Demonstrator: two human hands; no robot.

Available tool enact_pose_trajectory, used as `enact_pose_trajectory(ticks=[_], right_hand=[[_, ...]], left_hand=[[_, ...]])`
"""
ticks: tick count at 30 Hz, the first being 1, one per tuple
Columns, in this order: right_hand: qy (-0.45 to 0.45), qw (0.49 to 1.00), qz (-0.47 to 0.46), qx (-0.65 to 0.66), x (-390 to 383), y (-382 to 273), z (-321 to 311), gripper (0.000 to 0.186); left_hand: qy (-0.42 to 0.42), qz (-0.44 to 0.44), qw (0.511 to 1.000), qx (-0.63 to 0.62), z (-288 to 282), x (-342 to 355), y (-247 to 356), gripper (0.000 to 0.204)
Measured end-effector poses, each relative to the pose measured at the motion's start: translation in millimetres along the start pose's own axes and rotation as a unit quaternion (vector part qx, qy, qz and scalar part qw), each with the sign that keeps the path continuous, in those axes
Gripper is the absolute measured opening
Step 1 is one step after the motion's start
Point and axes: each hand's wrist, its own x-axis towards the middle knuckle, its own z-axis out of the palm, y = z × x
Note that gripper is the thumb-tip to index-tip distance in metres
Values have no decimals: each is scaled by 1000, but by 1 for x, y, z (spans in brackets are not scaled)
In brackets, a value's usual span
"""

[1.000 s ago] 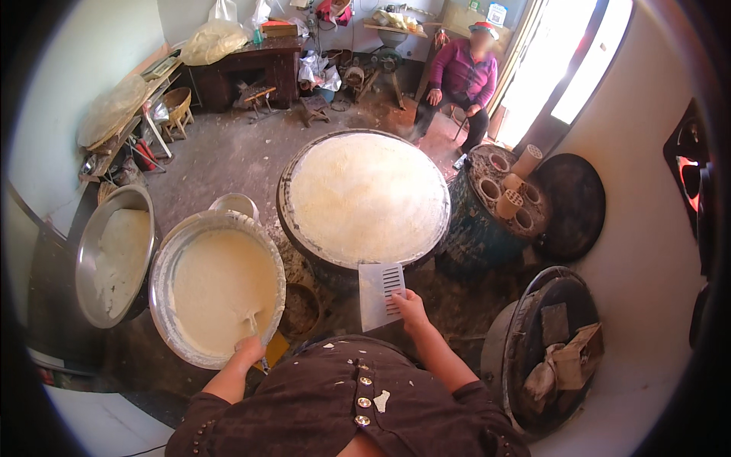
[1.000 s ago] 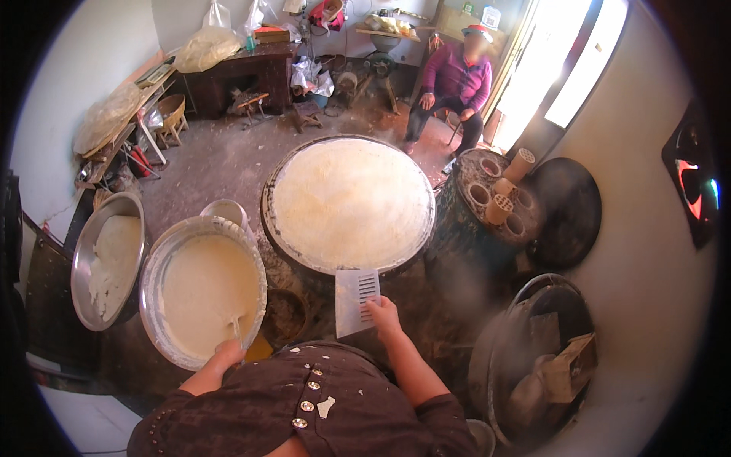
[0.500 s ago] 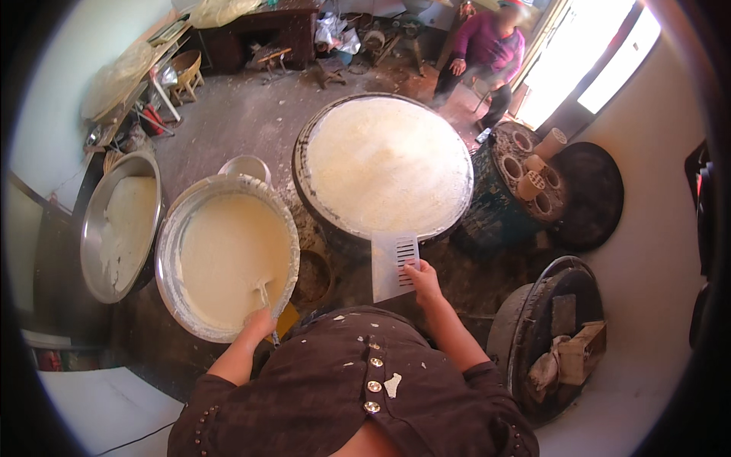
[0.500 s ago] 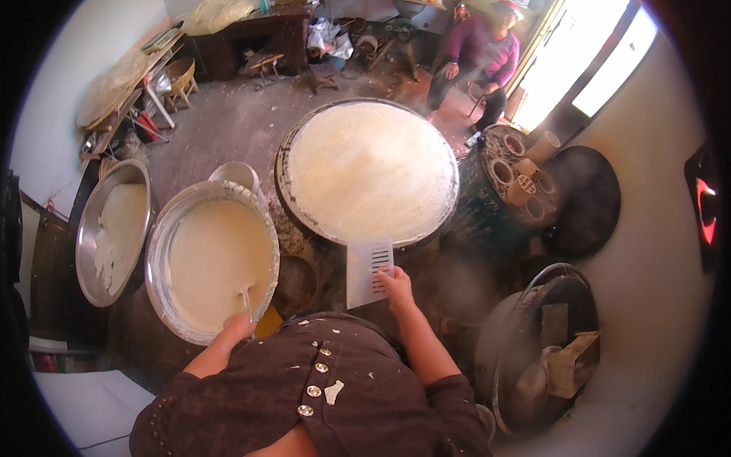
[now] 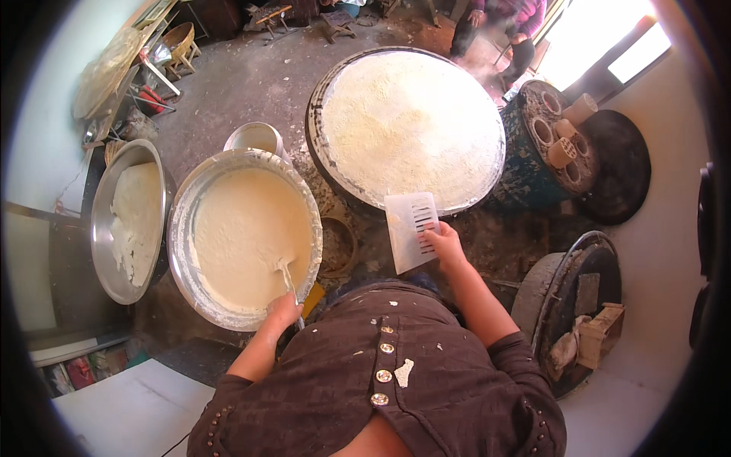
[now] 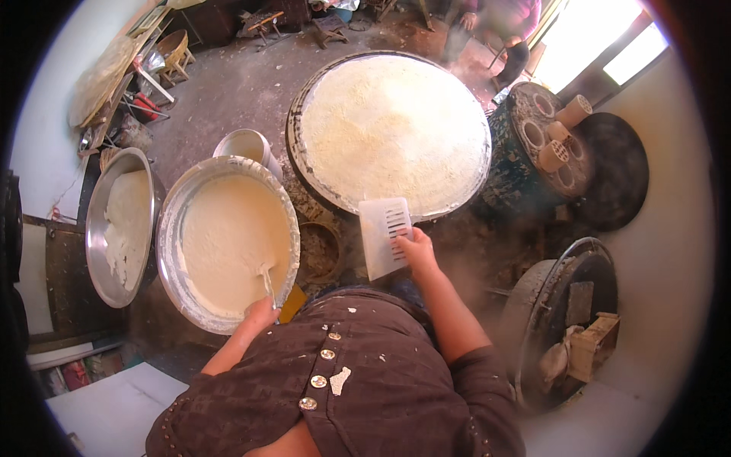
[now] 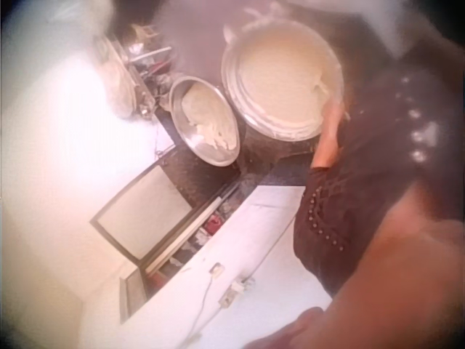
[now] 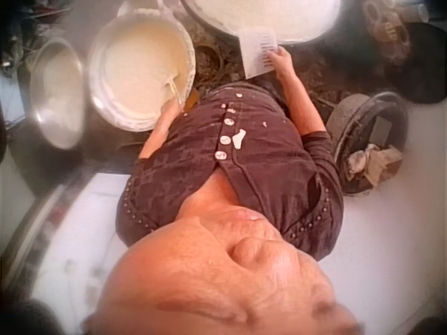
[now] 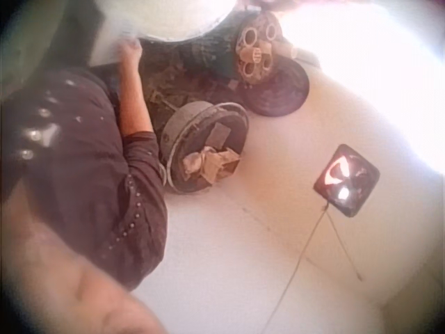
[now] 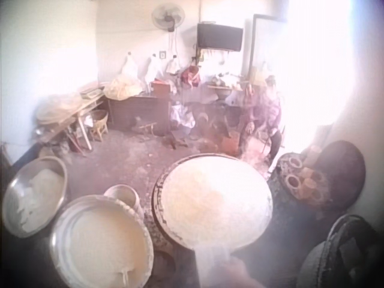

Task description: The person scoops batter from a metal bowl and spreads it in a circular motion on a large hot griddle using a plastic scraper. They then lift the cooked crepe from the griddle and place it into a metal tray.

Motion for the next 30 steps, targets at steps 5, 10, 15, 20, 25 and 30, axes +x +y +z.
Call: enact_pose_trajectory(ticks=[5,10,15,20,25,30], right_hand=[[-30,999,-32,32,45,-18,-30,15],[10,952,-211,-223,129,-66,-83,18],[231,729,-233,-600,193,-133,-119,27],[95,665,-210,-710,217,-91,-69,34],[-30,471,-389,-791,177,-47,-22,39],[-108,698,-319,-632,150,-88,-9,30]], left_hand=[[8,-19,999,-27,1,0,5,34],[17,-93,995,-37,6,0,10,34],[7,-154,986,-64,13,-9,18,38],[60,-150,978,-136,28,-19,23,45],[17,-204,971,-119,20,-8,42,46],[14,-228,968,-105,-7,-15,75,45]])
